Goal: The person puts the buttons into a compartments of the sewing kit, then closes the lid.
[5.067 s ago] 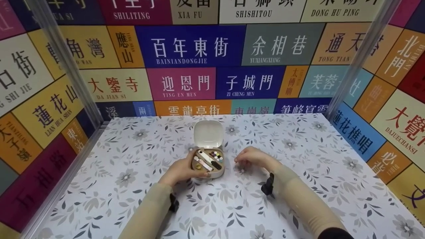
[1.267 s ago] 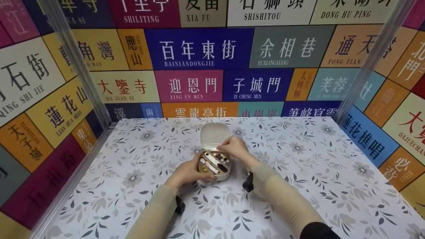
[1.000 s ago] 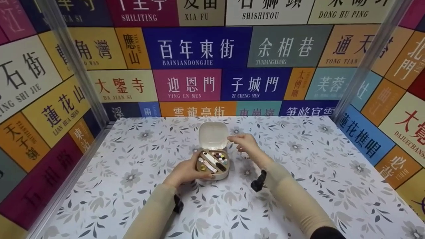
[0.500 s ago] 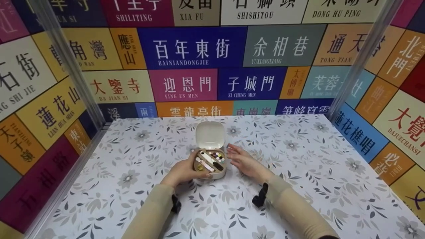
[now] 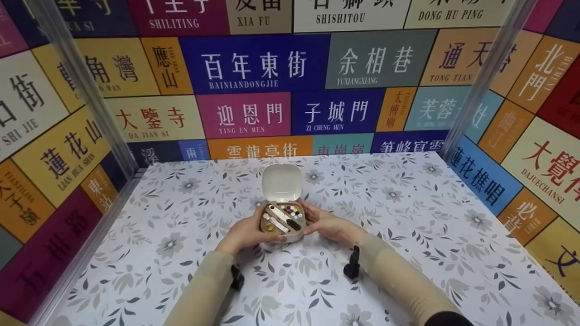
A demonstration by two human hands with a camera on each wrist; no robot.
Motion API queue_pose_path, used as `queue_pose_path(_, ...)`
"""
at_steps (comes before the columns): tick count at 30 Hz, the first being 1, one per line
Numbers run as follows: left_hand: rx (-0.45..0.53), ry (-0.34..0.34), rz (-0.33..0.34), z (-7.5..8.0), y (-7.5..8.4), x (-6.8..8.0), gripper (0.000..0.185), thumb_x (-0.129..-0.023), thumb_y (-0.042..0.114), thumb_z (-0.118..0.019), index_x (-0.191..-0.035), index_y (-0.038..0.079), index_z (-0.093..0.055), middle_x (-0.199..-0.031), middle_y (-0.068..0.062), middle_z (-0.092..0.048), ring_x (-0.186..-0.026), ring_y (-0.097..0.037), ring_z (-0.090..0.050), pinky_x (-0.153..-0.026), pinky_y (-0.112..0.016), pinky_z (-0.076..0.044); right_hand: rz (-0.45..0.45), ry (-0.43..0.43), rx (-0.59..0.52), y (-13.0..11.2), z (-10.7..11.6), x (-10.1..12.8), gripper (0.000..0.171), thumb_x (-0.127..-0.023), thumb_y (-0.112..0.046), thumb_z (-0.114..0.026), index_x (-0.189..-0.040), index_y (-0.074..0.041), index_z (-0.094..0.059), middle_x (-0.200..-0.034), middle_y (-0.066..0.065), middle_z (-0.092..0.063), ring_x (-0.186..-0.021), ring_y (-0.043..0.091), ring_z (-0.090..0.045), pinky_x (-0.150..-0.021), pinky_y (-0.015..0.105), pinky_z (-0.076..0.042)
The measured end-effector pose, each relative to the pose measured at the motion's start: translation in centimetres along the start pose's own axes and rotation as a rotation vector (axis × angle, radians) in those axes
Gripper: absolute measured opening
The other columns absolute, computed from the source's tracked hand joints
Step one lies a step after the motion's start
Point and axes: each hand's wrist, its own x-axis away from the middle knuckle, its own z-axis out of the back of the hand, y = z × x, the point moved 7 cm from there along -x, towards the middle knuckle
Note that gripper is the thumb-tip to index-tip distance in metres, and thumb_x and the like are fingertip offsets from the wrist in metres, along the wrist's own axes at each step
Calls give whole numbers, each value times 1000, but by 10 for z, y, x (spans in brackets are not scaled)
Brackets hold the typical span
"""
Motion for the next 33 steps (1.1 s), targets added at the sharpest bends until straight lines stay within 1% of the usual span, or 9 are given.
queue_pose_path(3,5,-5,1,0,1,0,116,-61,65,-82,-154,32,-22,-136,-14,-55,-116,-37,-54,-99,-54,-40,16,-13,43,-1,-1,0,111,-73,11,-71,-157,-16,-3,-162,9,-1,-147,28,-5,-117,40,-12)
queue_pose_path(5,-3,-6,4,0,0,0,116,-61,65,-82,-155,31,-22,-136,-14,-55,-116,-37,-54,-99,-54,-41,30,-18,63,-1,-3,-1,112,-73,11,-72,-157,-17,-4,-162,7,-2,-147,26,-5,-117,40,-11)
queue_pose_path(9,-24,-18,2,0,2,0,115,-63,63,-81,-155,29,-21,-137,-15,-54,-119,-36,-53,-100,-52,-40,39,-10,105,-1,-4,1,110,-74,7,-73,-157,-14,-3,-162,7,-3,-147,25,-6,-117,40,-9)
queue_pose_path(11,-16,-24,-9,0,3,0,115,-64,62,-82,-156,27,-20,-137,-15,-53,-120,-36,-52,-101,-52,-39,28,9,130,-1,-4,2,109,-75,5,-73,-157,-14,-4,-162,7,-5,-147,25,-7,-117,40,-8)
queue_pose_path(18,38,-49,-31,0,8,0,115,-64,56,-84,-155,24,-21,-137,-15,-54,-121,-37,-51,-102,-54,-38,76,-7,115,-3,-5,4,107,-75,9,-72,-157,-17,-8,-162,5,-6,-147,23,-7,-117,42,-8)
queue_pose_path(24,27,-55,-13,3,10,-1,120,-64,56,-85,-156,22,-17,-138,-18,-52,-123,-38,-50,-105,-56,-35,50,-1,104,-5,-6,5,110,-74,9,-72,-157,-18,-6,-162,6,-7,-146,24,-9,-116,42,-15)
queue_pose_path(26,19,-53,-9,4,10,-2,121,-63,57,-85,-157,22,-16,-138,-18,-52,-124,-38,-49,-105,-56,-34,52,3,98,-6,-7,4,110,-74,9,-72,-157,-18,-7,-162,6,-7,-146,24,-9,-116,43,-16)
queue_pose_path(29,20,-55,-3,5,11,-2,122,-62,57,-85,-157,22,-17,-139,-17,-52,-125,-37,-49,-107,-54,-33,52,9,88,-6,-7,3,110,-74,9,-73,-157,-19,-8,-162,4,-8,-146,24,-9,-116,44,-13)
queue_pose_path(33,47,-58,8,7,7,0,117,-64,55,-85,-155,21,-22,-139,-15,-52,-125,-36,-49,-107,-54,-33,54,10,128,-5,-7,3,110,-73,6,-75,-157,-19,-8,-162,4,-7,-147,23,-8,-117,45,-9)
